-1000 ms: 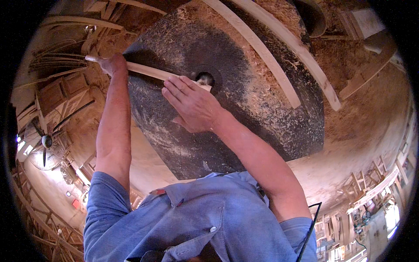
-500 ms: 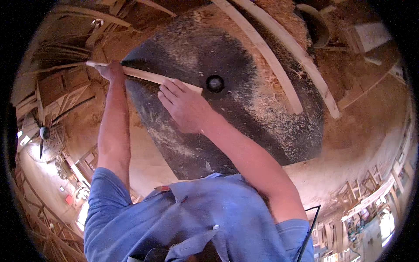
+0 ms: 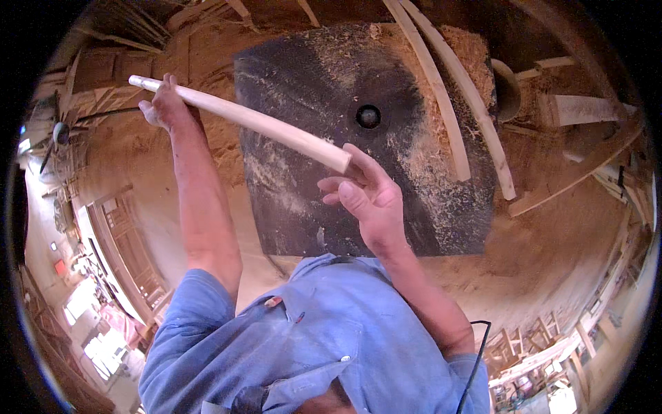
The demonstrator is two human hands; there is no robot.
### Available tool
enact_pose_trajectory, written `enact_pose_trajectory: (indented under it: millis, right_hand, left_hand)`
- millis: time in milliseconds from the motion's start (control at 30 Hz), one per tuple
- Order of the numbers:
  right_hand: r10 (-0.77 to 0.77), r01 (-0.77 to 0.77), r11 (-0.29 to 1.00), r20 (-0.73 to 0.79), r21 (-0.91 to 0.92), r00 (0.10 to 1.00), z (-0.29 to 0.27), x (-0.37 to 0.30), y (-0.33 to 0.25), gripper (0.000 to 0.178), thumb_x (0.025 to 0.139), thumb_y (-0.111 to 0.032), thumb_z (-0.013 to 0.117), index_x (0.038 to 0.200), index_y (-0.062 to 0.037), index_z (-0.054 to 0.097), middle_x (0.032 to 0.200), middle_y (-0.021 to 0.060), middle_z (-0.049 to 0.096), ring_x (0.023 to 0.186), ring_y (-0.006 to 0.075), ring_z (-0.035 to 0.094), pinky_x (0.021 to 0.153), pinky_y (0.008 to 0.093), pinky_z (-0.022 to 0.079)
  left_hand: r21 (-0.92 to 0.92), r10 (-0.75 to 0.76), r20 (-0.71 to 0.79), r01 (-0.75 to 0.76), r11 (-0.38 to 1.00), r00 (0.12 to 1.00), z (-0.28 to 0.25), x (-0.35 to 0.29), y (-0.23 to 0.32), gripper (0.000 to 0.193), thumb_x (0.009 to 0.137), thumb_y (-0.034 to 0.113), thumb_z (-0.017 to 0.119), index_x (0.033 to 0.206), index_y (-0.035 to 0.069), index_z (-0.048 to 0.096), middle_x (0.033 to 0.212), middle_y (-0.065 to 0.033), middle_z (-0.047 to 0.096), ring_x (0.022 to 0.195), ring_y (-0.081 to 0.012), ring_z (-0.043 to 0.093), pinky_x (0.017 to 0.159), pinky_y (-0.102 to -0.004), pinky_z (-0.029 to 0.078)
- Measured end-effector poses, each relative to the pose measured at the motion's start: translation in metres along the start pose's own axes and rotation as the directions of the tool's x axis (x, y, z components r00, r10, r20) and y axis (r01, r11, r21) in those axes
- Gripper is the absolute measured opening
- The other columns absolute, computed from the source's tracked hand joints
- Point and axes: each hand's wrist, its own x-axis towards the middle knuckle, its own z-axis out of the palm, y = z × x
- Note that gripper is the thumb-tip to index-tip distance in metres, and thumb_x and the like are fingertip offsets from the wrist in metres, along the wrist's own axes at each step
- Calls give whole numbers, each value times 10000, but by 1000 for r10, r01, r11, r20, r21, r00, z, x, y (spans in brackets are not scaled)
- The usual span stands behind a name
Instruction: The person uses a spindle sander to round and smooth a long wooden dowel. They repeatedly feed the dowel through the machine, rotate it, and inspect the surface, then place the finished piece on a nearby workbench.
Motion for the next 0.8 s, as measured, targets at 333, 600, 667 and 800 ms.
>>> enact_pose_trajectory:
  millis: [333,600,667,800]
  right_hand:
    - [-107,121,984,111,-131,988,-9,-77,-21,421,1019,-67,660,1406,75,570,1213,204,717,989,271,763,788,355,655]
    - [-128,154,961,124,-231,984,-37,-146,-33,452,1036,-159,656,1405,86,568,1202,217,708,978,283,764,769,358,650]
    - [-137,168,954,138,-249,981,-50,-159,-36,447,1037,-161,652,1403,83,571,1199,215,709,975,282,764,776,365,645]
    - [-116,144,963,131,-226,984,-64,-190,-45,386,1029,-70,624,1382,84,592,1173,205,715,974,264,757,784,365,647]
  left_hand:
    - [-39,306,-39,-307,951,951,-38,-72,112,998,915,-183,526,1611,-28,-170,1273,-412,563,1100,-399,713,975,-424,638]
    - [-44,404,-143,-413,910,904,-58,-168,188,969,902,-199,552,1611,-85,-98,1217,-362,607,1037,-351,728,940,-382,633]
    - [-50,394,-137,-404,914,909,-56,-194,204,990,903,-183,580,1608,-98,-110,1287,-363,585,1065,-332,719,937,-349,621]
    - [-42,422,-113,-429,903,900,-67,-235,225,958,942,-127,567,1603,-105,-126,1401,-340,529,1186,-309,673,991,-317,580]
